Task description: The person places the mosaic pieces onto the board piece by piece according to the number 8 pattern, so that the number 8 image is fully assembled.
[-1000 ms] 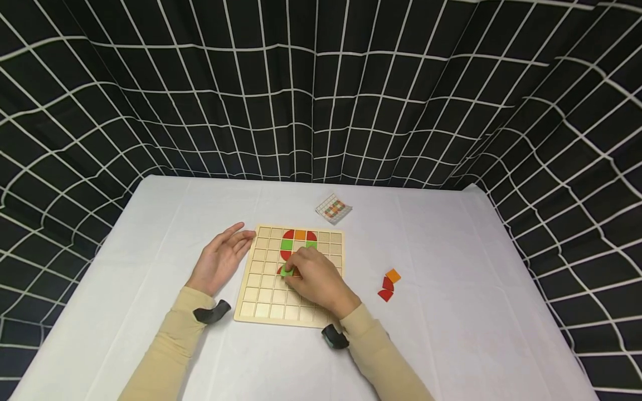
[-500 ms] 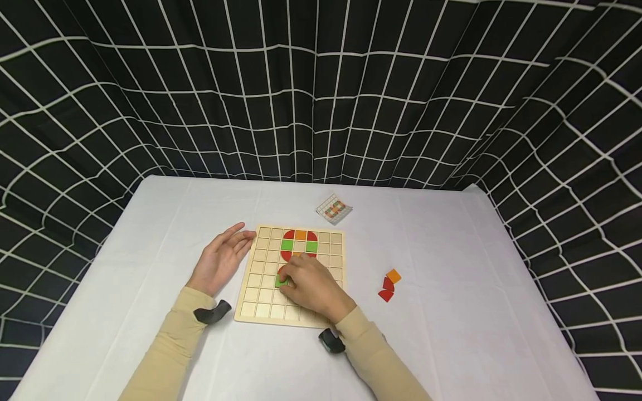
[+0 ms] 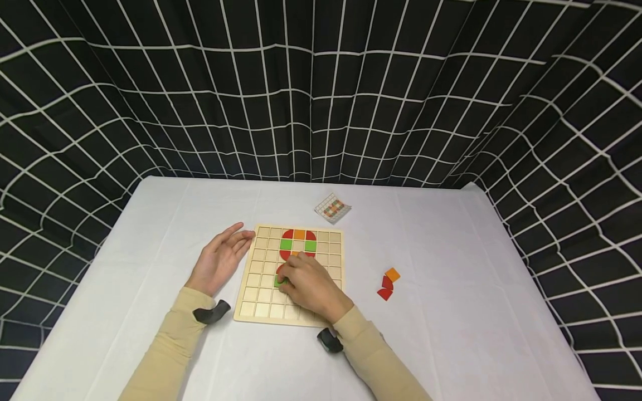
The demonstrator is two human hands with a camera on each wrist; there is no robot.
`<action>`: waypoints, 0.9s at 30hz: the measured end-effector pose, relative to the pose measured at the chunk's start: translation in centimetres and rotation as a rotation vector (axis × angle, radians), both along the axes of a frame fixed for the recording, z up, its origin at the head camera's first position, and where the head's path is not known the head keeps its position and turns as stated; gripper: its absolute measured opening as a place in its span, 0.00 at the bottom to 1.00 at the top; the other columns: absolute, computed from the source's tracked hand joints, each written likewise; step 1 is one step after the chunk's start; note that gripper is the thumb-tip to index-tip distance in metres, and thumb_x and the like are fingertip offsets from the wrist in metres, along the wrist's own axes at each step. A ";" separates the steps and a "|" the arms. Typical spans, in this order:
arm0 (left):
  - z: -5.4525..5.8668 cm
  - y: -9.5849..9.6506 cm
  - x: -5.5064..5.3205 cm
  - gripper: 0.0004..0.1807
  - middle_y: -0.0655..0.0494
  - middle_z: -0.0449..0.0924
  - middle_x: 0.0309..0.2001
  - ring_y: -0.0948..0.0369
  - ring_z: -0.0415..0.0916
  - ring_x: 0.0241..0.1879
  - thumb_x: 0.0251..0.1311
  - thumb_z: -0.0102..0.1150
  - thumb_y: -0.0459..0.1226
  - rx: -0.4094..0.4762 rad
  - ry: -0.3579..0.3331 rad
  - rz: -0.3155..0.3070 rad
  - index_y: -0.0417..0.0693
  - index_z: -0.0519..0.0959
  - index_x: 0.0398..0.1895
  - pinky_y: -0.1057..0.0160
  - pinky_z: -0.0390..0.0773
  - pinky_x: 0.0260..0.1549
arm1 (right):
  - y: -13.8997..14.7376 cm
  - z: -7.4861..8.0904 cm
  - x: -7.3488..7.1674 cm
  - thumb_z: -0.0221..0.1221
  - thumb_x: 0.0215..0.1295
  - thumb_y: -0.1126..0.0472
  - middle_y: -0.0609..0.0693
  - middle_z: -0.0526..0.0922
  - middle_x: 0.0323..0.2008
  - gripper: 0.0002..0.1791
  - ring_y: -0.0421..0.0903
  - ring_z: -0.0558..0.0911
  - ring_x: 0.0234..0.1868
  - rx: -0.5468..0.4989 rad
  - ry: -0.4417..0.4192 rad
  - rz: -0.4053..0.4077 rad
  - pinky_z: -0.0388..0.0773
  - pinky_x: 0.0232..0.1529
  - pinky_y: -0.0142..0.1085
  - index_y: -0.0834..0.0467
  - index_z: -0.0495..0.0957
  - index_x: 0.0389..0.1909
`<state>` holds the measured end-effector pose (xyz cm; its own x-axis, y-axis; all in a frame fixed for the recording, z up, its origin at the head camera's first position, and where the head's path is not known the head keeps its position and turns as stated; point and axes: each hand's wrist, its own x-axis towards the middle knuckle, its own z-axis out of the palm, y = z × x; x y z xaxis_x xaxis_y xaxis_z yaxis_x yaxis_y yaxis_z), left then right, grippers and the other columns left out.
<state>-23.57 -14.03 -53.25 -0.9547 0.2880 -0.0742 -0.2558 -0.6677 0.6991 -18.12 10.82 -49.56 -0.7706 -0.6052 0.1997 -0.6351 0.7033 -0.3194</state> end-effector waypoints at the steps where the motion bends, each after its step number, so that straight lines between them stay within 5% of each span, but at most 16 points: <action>1: 0.0 0.0 0.0 0.28 0.48 0.73 0.58 0.53 0.61 0.72 0.82 0.38 0.43 0.001 0.003 -0.003 0.40 0.51 0.76 0.61 0.56 0.82 | 0.0 0.0 0.0 0.71 0.62 0.57 0.42 0.84 0.39 0.05 0.41 0.73 0.40 0.001 0.000 -0.001 0.76 0.43 0.32 0.51 0.88 0.37; 19: 0.0 0.1 0.4 0.28 0.48 0.71 0.59 0.51 0.57 0.75 0.83 0.34 0.43 -0.017 0.005 -0.001 0.41 0.48 0.78 0.61 0.54 0.82 | -0.1 0.8 0.2 0.66 0.64 0.64 0.42 0.86 0.40 0.06 0.42 0.75 0.43 0.033 -0.024 0.007 0.78 0.49 0.35 0.51 0.88 0.39; 27: 0.2 0.1 0.3 0.28 0.45 0.69 0.61 0.50 0.56 0.75 0.83 0.33 0.42 -0.015 0.007 0.004 0.41 0.48 0.78 0.61 0.55 0.82 | 2.9 3.4 -0.1 0.62 0.69 0.61 0.41 0.84 0.40 0.06 0.39 0.77 0.45 -0.078 -0.121 -0.033 0.83 0.47 0.34 0.53 0.86 0.41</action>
